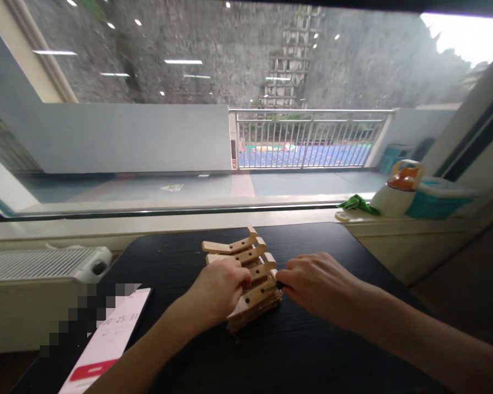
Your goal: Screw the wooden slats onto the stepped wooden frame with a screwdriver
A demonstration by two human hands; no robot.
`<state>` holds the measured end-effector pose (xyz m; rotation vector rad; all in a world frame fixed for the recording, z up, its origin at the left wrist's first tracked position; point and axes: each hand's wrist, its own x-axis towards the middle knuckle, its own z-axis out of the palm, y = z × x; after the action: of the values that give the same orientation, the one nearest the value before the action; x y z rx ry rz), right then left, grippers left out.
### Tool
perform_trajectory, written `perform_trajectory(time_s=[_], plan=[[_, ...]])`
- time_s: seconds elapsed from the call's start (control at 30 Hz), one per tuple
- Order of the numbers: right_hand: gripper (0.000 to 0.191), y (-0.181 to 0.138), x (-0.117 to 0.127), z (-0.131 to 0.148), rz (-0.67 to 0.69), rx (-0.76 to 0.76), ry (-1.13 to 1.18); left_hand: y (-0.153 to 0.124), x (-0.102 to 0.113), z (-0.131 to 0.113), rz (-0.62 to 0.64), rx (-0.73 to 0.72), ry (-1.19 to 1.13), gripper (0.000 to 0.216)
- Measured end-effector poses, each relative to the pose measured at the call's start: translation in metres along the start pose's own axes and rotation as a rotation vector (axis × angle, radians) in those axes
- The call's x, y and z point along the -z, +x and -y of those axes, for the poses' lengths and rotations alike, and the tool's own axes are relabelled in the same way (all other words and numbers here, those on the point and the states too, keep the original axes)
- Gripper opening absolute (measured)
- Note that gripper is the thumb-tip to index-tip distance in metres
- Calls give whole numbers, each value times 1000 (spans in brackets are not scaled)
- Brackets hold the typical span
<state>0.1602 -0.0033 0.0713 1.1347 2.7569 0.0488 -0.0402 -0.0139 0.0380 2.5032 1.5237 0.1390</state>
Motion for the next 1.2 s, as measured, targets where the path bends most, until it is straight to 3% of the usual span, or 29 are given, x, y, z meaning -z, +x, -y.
perform_trajectory(time_s=[0.13, 0.43, 0.67, 0.8, 0.97, 1.2], plan=[[19, 6, 5, 0, 53, 37, -21, 11, -12, -9, 66, -36, 70, 26], [23, 16, 15, 6, 77, 191, -80, 17, -43, -4, 23, 12, 97, 18], [21, 39, 9, 13, 64, 326, -107, 16, -45, -3, 43, 2, 59, 16], [23, 51, 4, 18, 154, 185, -73, 17, -43, -4, 31, 14, 29, 18], [20, 45, 22, 18, 258, -19, -93, 17, -43, -7, 63, -1, 143, 19], [16, 35, 34, 13, 179, 85, -57, 15, -40, -6, 46, 0, 154, 21]])
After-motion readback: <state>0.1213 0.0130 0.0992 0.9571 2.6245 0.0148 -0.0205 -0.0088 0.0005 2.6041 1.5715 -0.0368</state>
